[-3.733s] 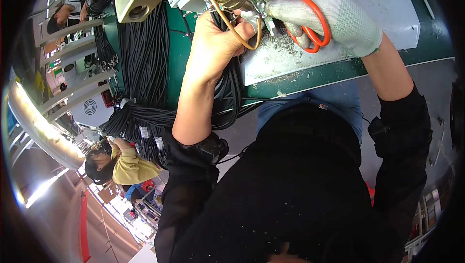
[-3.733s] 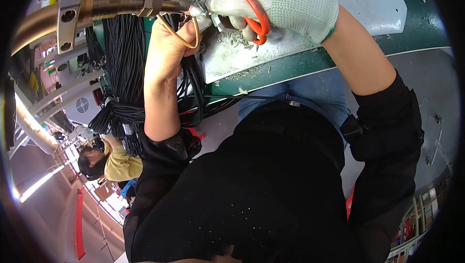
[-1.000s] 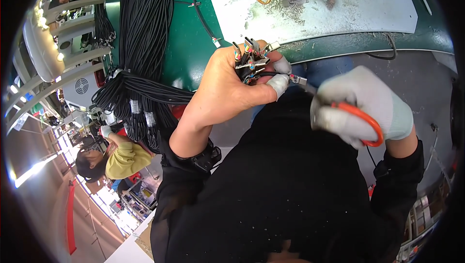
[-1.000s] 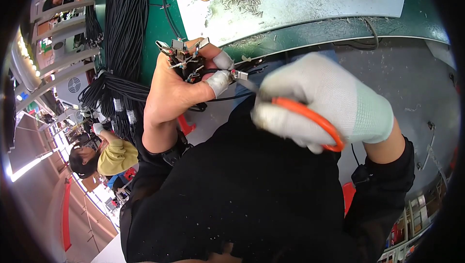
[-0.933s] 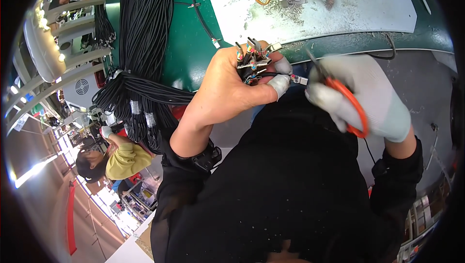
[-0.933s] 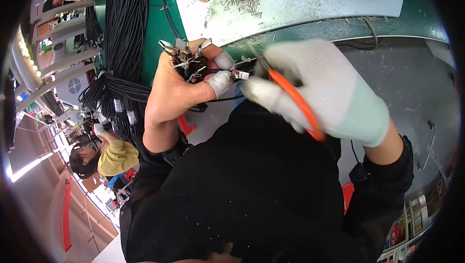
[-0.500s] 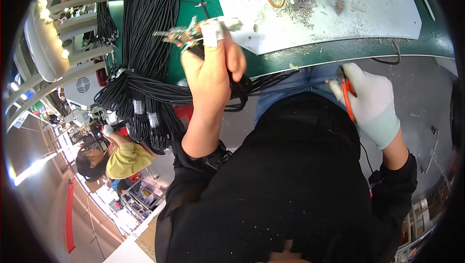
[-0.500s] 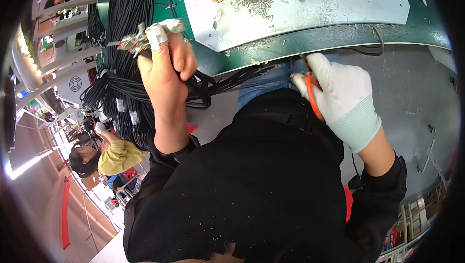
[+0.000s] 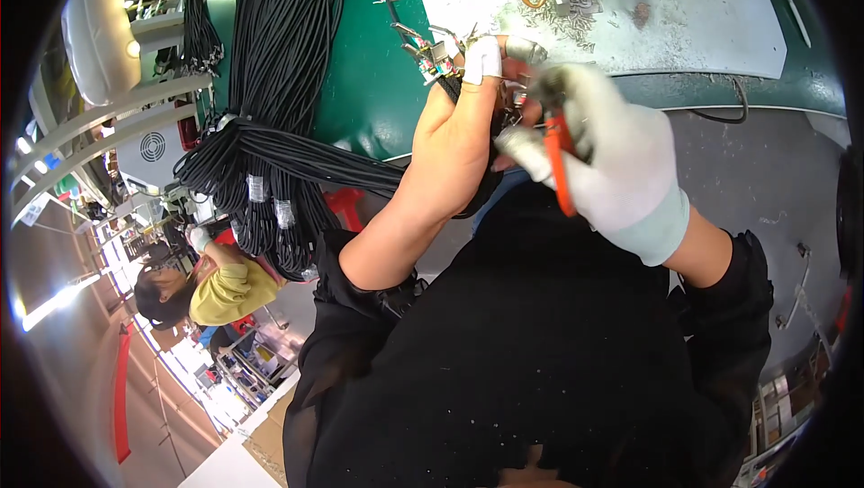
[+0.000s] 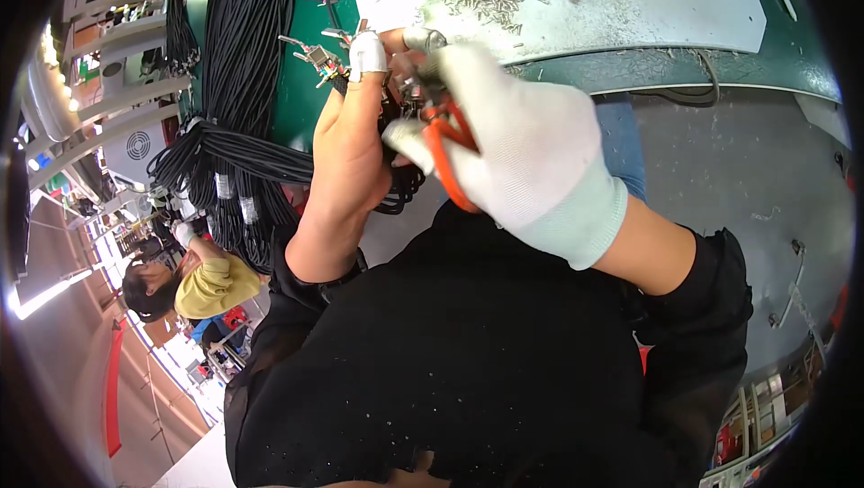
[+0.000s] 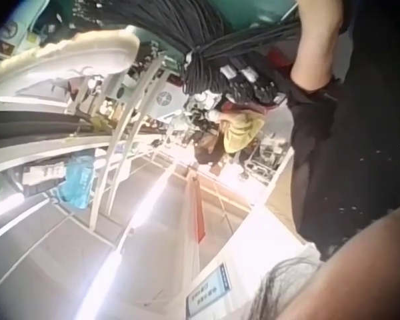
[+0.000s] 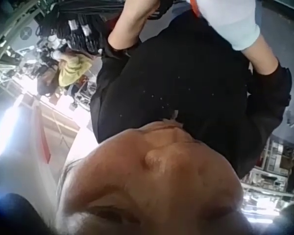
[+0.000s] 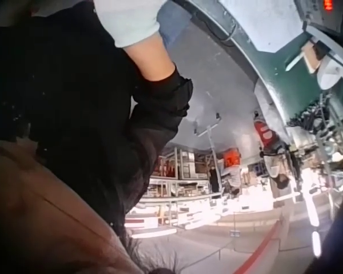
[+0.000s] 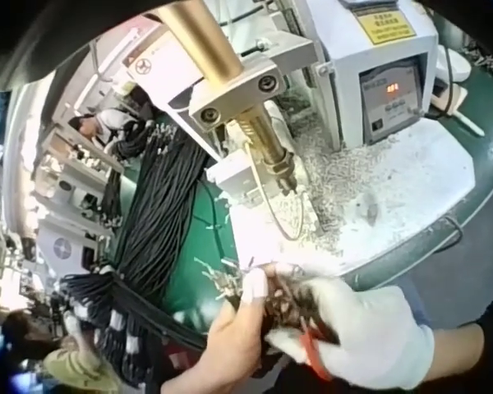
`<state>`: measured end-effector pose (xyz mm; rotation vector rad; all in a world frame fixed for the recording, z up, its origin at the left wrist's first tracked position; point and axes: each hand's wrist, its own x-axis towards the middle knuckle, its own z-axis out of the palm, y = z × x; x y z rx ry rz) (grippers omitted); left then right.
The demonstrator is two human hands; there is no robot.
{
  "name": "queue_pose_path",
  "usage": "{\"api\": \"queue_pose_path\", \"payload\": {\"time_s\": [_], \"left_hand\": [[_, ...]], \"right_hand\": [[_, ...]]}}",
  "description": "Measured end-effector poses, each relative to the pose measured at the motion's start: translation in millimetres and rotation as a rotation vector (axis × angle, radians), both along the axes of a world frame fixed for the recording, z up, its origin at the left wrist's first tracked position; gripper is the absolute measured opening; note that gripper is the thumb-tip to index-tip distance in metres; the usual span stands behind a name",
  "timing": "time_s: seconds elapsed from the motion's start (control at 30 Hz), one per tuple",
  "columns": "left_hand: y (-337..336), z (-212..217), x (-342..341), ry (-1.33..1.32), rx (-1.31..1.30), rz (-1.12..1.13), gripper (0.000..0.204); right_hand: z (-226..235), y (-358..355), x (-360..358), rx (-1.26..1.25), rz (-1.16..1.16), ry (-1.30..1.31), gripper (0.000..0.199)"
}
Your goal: The person picks up a bundle of cables, trims the wire ends with shears, and then uses a machine to press a component onto the wires before repeating the process.
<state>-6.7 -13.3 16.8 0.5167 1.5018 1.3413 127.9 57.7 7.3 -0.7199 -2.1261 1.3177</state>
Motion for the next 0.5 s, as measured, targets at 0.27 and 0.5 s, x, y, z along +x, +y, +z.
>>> {"api": "queue_pose_path", "payload": {"time_s": [0.27,0.5], "left_hand": [[14,0,17,0.117,-0.031,-0.03,0.031],[22,21,3,0.017,-0.02,-0.414,0.015]], "right_hand": [[6,29,10,-0.609,0.167,-0.149,0.021],[17,52,44,-0.916,-0.033,0.114,0.018]]}}
